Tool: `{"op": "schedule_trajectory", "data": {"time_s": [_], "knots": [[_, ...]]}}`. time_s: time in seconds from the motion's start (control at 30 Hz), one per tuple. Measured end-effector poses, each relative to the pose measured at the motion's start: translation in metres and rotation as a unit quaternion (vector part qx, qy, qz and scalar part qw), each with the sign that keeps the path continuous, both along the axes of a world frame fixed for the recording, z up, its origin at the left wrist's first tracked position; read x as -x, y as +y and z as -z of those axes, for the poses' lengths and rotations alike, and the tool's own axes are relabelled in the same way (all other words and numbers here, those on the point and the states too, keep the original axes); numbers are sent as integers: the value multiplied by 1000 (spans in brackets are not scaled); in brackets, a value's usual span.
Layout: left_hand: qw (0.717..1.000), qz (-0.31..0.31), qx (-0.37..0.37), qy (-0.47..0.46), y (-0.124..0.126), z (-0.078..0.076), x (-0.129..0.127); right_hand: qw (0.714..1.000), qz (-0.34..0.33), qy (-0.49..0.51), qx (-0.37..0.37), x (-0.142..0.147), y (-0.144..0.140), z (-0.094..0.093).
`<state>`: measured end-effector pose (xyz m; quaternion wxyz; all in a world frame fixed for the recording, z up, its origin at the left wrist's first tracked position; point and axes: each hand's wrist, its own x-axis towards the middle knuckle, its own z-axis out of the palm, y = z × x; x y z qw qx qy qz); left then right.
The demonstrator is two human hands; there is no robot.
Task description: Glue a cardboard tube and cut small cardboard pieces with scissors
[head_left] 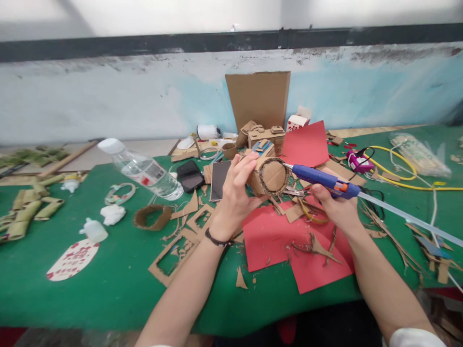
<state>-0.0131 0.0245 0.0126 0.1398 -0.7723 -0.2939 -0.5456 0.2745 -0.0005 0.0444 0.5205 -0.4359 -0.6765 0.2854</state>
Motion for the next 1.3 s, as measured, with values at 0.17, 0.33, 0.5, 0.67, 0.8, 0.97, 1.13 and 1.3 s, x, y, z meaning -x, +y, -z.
{"op": "schedule_trajectory", "data": {"time_s": [0.17,0.33,0.5,0.67,0.8,0.97,1.13,1.3], "knots": [[993,-25,14,-116,1,-1,-3,999,-46,-7,-3,-1,0,-4],[954,-5,102,-281,2,-11,-5,999,-18,36,3,-4,9,8],[811,219,329,-432,-4,-27,-7,997,-3,83,-1,-6,21,18],[753,256,384,-469,-10,-32,-5,998,25,55,2,-7,27,26],[746,271,404,-455,-10,-31,-2,999,34,32,13,-7,28,30],[730,289,420,-454,-15,-33,-8,998,6,66,25,-4,24,26],[747,280,420,-434,-20,-34,-15,995,7,95,37,0,20,23],[803,266,385,-368,-17,-30,-17,993,5,115,40,0,19,23]]}}
